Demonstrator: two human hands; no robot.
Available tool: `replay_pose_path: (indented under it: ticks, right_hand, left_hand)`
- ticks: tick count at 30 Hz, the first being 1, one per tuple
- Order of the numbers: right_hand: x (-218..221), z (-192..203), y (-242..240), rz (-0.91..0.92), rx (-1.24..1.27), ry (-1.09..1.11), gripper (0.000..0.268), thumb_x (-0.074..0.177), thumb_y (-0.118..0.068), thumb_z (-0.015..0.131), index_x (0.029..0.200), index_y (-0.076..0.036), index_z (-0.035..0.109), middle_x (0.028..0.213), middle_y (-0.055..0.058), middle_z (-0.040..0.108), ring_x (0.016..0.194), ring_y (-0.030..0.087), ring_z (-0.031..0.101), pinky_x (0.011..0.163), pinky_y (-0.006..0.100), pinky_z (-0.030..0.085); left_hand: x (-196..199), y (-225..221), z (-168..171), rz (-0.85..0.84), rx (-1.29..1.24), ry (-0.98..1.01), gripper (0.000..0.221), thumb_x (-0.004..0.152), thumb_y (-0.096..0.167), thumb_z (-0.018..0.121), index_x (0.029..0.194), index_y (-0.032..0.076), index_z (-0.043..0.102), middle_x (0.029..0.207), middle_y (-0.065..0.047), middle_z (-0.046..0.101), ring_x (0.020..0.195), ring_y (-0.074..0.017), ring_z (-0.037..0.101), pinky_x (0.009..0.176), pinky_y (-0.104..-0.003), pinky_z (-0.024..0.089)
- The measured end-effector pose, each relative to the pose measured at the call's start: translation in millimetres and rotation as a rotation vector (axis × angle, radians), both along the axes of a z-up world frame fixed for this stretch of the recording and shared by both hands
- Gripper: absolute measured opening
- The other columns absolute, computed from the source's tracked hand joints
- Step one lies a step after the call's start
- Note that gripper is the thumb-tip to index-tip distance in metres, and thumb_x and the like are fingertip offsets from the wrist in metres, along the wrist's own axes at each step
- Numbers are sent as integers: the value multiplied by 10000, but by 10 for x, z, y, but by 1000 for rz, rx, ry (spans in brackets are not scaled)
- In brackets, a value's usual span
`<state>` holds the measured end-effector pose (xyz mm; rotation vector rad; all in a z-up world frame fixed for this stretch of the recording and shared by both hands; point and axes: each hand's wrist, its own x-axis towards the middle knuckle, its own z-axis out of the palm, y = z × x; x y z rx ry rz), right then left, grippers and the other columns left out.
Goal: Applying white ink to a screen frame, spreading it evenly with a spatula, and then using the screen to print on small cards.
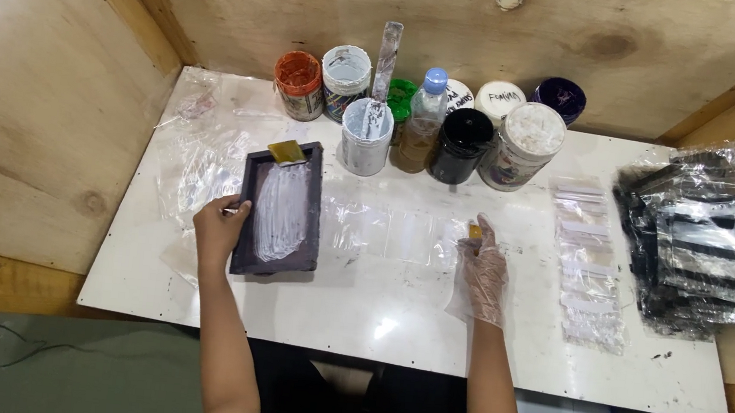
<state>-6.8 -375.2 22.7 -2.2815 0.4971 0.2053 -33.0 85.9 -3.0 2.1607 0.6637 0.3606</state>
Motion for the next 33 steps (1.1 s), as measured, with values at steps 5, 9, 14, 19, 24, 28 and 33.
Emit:
replay_pose_path:
  ticks: [5, 9, 14, 19, 24, 28, 33]
  right_hand:
    - [-21, -38, -6, -39, 64, -35, 570, 962, -294, 648, 1481, -469, 490, 1313, 115, 678, 1246, 315, 625, 1071, 475, 476]
    - [-77, -85, -34, -141, 305, -295, 543, 911, -52, 654, 1421, -234, 610, 1047, 143, 728, 1045, 276, 695, 942, 406, 552]
    - [-144, 3, -218, -59, 246, -357, 553, 911, 36, 646, 1433, -136, 593, 998, 153, 719, 980, 295, 696, 885, 434, 561]
    - [11, -263, -262, -55, 239, -459, 548, 890, -30, 700, 1425, -85, 592, 978, 130, 740, 934, 251, 696, 827, 389, 563]
    - [-32, 19, 51, -83, 355, -440, 635, 902, -26, 708, 1504, -84, 514, 1128, 131, 731, 1086, 255, 692, 939, 374, 578]
    - [-32, 126, 5, 10, 300, -399, 717, 887, -38, 694, 1549, -58, 420, 1235, 189, 699, 1210, 340, 636, 1029, 411, 521]
    - [169, -215, -127, 129, 113, -283, 799, 947, -253, 661, 1640, -201, 266, 1279, 20, 713, 1215, 251, 637, 1042, 380, 503]
  left_hand:
    - [-152, 81, 79, 36, 36, 24, 294, 896, 200, 781, 1132, 24, 774, 959, -165, 751, 789, -266, 684, 674, -374, 546]
    - [-209, 142, 32, 38, 58, 64, 301, 896, 215, 772, 1132, 28, 775, 978, -165, 754, 807, -307, 701, 682, -406, 555]
    - [-197, 56, 72, 39, 44, 66, 294, 894, 207, 774, 1124, 23, 779, 962, -151, 758, 799, -285, 705, 681, -386, 556]
    - [-193, -42, 113, 15, 27, 29, 307, 911, 172, 763, 1150, -20, 763, 980, -194, 750, 821, -296, 707, 672, -379, 556]
    - [-331, -145, 163, 8, -25, 64, 335, 911, 169, 772, 1168, -44, 751, 1007, -226, 740, 853, -313, 699, 688, -397, 563]
    - [-439, -206, 199, 16, -60, 78, 348, 924, 168, 774, 1194, -50, 741, 1035, -238, 737, 890, -308, 697, 710, -393, 566]
    - [-541, -160, 217, 29, -78, 76, 337, 925, 148, 775, 1199, -46, 736, 1028, -219, 736, 842, -252, 657, 672, -359, 536]
